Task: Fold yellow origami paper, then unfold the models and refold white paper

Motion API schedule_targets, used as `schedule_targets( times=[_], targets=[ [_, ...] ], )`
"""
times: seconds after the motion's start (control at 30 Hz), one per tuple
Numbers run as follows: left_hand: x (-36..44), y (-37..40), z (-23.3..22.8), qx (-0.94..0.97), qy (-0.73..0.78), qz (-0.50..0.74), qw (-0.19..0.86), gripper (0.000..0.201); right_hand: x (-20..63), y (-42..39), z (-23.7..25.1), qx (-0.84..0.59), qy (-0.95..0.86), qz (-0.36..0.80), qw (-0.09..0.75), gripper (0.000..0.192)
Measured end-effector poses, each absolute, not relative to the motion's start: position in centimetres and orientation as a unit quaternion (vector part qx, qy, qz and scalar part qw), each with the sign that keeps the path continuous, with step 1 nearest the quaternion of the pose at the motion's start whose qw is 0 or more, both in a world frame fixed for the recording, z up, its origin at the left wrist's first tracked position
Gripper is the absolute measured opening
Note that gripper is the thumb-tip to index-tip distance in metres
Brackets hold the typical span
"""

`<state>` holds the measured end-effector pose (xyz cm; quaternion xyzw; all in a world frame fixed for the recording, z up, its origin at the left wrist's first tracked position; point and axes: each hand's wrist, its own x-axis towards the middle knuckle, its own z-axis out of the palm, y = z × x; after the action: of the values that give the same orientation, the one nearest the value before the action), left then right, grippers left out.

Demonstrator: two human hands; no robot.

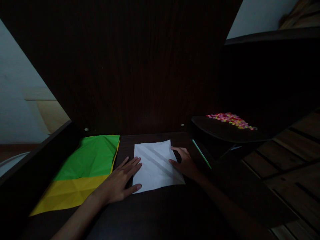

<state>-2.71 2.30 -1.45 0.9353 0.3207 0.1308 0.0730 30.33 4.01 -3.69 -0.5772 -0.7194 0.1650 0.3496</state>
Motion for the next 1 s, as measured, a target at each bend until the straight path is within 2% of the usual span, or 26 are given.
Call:
schedule_targets(
  times=[0.13,0.33,0.53,0.73,1.0],
  targets=[
    [-2.7,2.3,-1.3,0.939,0.317,0.116,0.072,0.069,30.2,4.0,-3.3,-0.572,-0.7,0.206,0.375,0.052],
    [-2.4,2.0,-0.9,0.941,0.307,0.118,0.077,0.063,29.9,4.2,-3.4,-0.524,-0.643,0.309,0.464,0.057],
    [-2.3,2.1,-1.0,0.941,0.305,0.126,0.075,0.056,30.1,5.0,-4.3,-0.49,-0.532,0.417,0.551,0.074],
    [-2.2,2.3,-1.3,0.943,0.313,0.103,0.053,0.049,30.1,5.0,-3.8,-0.475,-0.474,0.5,0.547,0.076],
    [-2.1,2.1,-1.0,0.94,0.32,0.103,0.061,0.048,29.3,3.9,-2.3,-0.446,-0.519,0.551,0.477,0.056]
  ],
)
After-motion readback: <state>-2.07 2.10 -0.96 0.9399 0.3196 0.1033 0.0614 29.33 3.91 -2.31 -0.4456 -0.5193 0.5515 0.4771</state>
